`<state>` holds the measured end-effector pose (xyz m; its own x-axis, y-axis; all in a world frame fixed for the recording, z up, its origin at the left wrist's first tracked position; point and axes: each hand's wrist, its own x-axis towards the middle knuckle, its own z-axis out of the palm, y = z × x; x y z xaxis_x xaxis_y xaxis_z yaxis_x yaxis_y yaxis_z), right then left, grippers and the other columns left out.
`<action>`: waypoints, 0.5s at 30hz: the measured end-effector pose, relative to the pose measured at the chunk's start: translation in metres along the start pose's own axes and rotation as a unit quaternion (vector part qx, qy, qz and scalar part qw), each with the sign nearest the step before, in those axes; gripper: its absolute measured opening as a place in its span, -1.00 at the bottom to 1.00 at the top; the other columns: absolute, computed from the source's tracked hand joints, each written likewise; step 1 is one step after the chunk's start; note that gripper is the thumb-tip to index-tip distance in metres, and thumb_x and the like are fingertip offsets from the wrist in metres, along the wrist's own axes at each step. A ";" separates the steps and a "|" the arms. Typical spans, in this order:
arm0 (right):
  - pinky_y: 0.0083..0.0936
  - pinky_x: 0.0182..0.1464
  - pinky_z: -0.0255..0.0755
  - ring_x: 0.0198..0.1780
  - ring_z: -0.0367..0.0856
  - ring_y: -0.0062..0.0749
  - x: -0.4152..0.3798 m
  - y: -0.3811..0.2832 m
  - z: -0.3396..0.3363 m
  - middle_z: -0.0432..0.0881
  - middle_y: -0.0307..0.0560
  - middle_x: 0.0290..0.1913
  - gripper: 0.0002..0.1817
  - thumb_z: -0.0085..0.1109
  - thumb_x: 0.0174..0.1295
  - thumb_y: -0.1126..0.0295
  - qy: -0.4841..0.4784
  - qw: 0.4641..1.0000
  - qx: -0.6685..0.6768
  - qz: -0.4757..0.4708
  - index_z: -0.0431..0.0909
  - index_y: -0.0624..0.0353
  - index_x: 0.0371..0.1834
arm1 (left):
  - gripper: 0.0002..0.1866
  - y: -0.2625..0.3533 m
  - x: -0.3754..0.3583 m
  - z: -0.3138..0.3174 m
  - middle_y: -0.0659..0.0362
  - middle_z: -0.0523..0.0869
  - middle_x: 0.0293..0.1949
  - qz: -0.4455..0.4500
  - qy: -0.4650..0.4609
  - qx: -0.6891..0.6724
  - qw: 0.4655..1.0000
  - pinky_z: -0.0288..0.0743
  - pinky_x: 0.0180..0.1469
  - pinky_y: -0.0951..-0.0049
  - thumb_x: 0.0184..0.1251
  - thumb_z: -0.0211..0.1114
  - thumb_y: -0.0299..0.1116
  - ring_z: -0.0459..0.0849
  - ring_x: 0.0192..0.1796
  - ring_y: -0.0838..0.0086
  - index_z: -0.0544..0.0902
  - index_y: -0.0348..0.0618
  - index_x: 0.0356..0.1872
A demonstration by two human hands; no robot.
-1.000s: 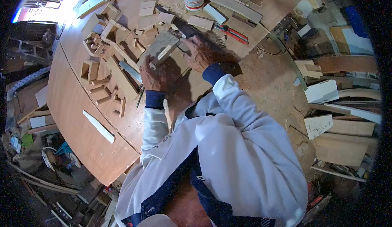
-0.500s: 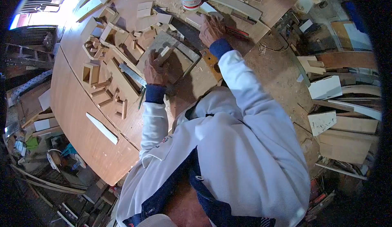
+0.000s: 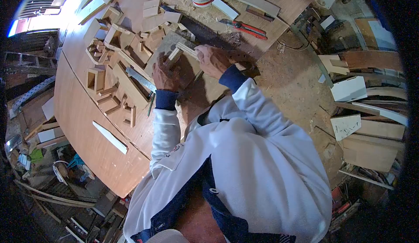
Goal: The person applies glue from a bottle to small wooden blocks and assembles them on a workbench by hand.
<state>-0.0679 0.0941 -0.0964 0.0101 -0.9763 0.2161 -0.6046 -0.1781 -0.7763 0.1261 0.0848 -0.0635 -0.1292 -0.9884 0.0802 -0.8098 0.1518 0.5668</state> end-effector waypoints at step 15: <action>-0.18 0.02 0.41 -0.07 0.52 0.08 0.008 -0.023 0.000 0.52 0.21 -0.06 -0.56 0.10 0.08 0.25 -0.081 0.992 -0.098 -0.010 0.44 0.23 0.02 | -0.30 -0.003 0.002 0.004 0.07 0.61 -0.02 0.000 0.005 0.001 1.000 0.25 0.19 0.12 -0.12 0.35 -0.42 0.45 0.10 0.05 0.33 -0.12 0.18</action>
<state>-0.0540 0.0902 -0.0771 0.1414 -0.9826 0.1201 -0.7463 -0.1855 -0.6392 0.1262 0.0828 -0.0683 -0.1229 -0.9885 0.0886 -0.8105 0.1515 0.5659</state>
